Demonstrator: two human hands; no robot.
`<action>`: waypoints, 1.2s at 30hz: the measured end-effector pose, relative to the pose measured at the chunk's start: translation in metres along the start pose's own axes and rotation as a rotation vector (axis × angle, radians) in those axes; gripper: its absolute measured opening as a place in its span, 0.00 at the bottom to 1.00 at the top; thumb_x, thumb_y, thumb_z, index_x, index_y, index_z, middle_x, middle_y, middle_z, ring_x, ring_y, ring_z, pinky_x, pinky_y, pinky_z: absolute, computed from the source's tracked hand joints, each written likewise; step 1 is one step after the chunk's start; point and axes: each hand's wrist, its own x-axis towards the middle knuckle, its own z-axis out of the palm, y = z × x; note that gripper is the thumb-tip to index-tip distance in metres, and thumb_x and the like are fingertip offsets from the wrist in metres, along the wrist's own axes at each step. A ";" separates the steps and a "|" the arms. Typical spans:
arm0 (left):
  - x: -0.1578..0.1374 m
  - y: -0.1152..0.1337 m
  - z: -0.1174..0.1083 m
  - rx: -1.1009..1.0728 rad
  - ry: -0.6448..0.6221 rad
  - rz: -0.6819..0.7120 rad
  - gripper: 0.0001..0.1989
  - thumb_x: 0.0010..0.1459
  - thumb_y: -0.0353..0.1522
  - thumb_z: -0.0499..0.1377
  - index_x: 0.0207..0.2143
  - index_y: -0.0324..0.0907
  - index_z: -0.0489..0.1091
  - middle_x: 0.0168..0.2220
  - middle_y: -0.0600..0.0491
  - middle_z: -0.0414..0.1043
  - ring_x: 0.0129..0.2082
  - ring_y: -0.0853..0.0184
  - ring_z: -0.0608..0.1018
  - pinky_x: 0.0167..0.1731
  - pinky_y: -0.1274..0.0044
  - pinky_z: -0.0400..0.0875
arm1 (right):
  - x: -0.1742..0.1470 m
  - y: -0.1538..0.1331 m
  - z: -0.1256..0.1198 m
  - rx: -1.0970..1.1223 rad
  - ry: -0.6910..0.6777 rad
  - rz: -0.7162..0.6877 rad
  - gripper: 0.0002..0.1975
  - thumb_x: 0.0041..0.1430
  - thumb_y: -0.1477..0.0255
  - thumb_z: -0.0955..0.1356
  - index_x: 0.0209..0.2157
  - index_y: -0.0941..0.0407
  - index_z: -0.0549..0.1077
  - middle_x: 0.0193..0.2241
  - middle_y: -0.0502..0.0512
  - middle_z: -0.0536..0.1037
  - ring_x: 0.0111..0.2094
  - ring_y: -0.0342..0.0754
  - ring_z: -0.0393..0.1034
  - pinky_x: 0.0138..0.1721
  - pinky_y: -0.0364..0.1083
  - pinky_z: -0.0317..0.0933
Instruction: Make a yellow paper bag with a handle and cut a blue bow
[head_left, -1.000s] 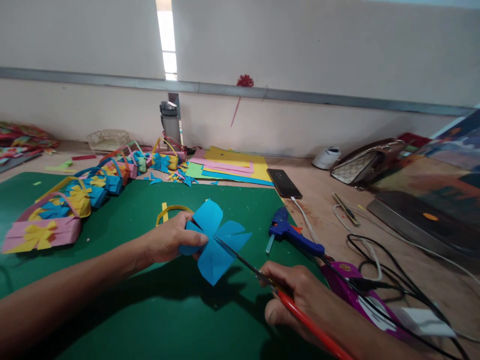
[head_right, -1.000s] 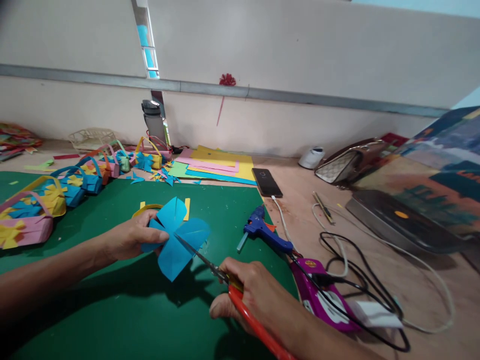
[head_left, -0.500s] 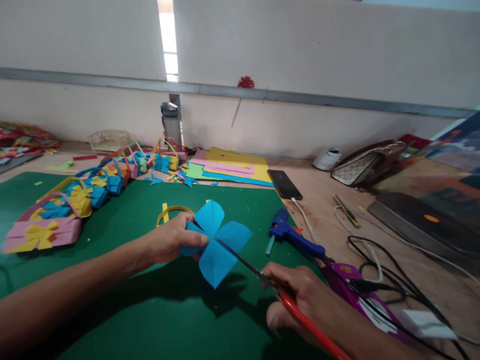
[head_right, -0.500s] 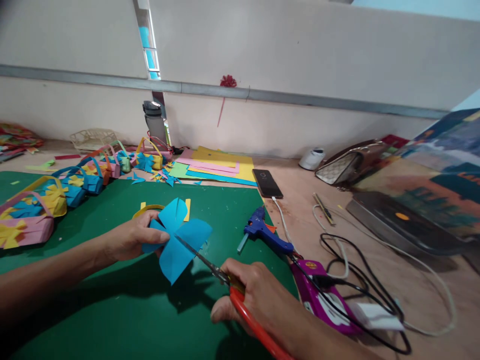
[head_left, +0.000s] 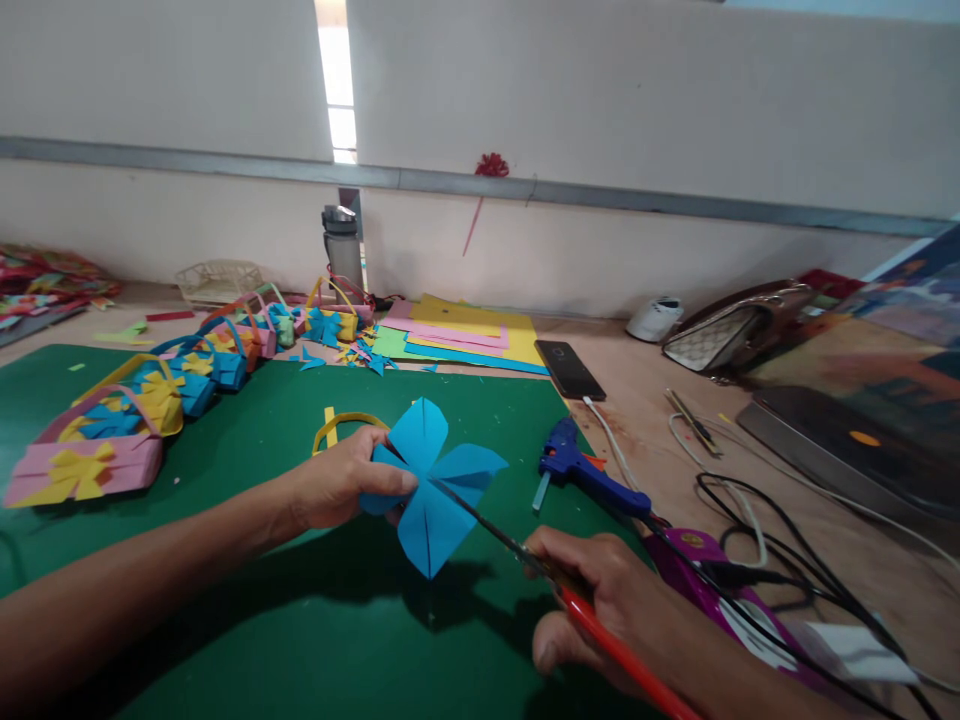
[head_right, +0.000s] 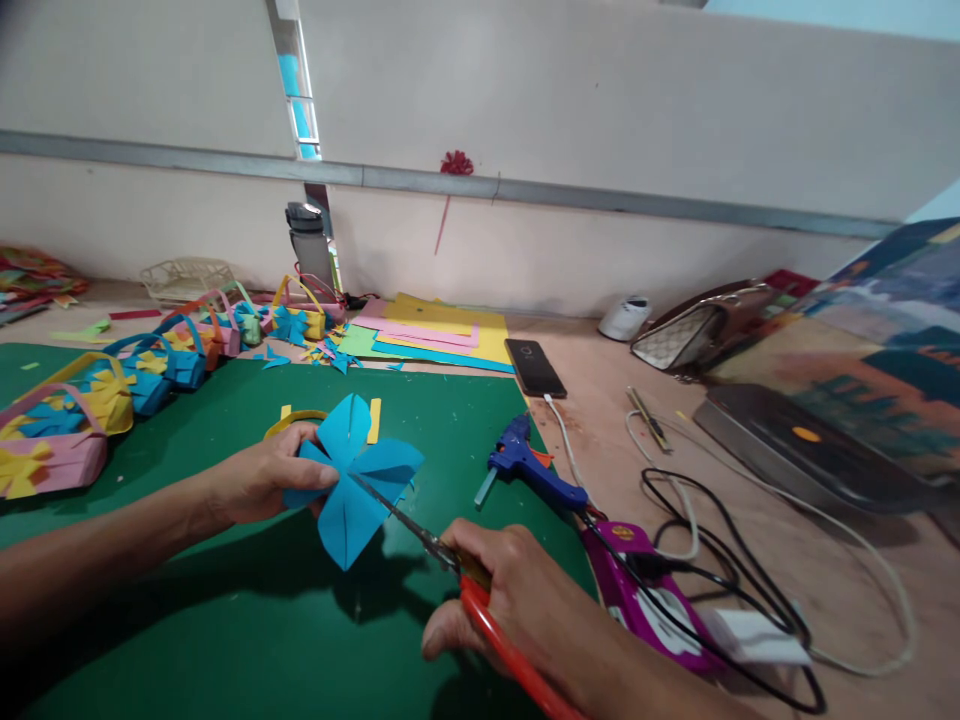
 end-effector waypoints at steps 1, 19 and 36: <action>0.000 0.000 0.000 0.000 0.004 -0.003 0.10 0.36 0.32 0.66 0.21 0.36 0.68 0.18 0.54 0.69 0.18 0.71 0.71 0.20 0.79 0.67 | 0.000 0.000 0.000 0.004 -0.003 0.006 0.09 0.47 0.74 0.69 0.28 0.54 0.63 0.16 0.41 0.69 0.16 0.37 0.54 0.17 0.39 0.43; 0.000 0.004 0.004 -0.084 0.098 -0.003 0.19 0.31 0.34 0.71 0.24 0.36 0.67 0.19 0.54 0.70 0.17 0.71 0.72 0.17 0.81 0.66 | -0.005 -0.011 -0.011 0.085 -0.140 0.067 0.16 0.43 0.70 0.71 0.34 0.54 0.63 0.17 0.39 0.63 0.19 0.38 0.49 0.18 0.38 0.44; -0.005 0.007 0.012 -0.091 0.138 0.054 0.19 0.37 0.37 0.70 0.26 0.36 0.67 0.20 0.52 0.71 0.18 0.69 0.73 0.20 0.78 0.69 | -0.008 -0.002 -0.006 0.213 -0.105 0.047 0.20 0.39 0.62 0.72 0.30 0.54 0.60 0.26 0.44 0.67 0.20 0.38 0.52 0.19 0.39 0.47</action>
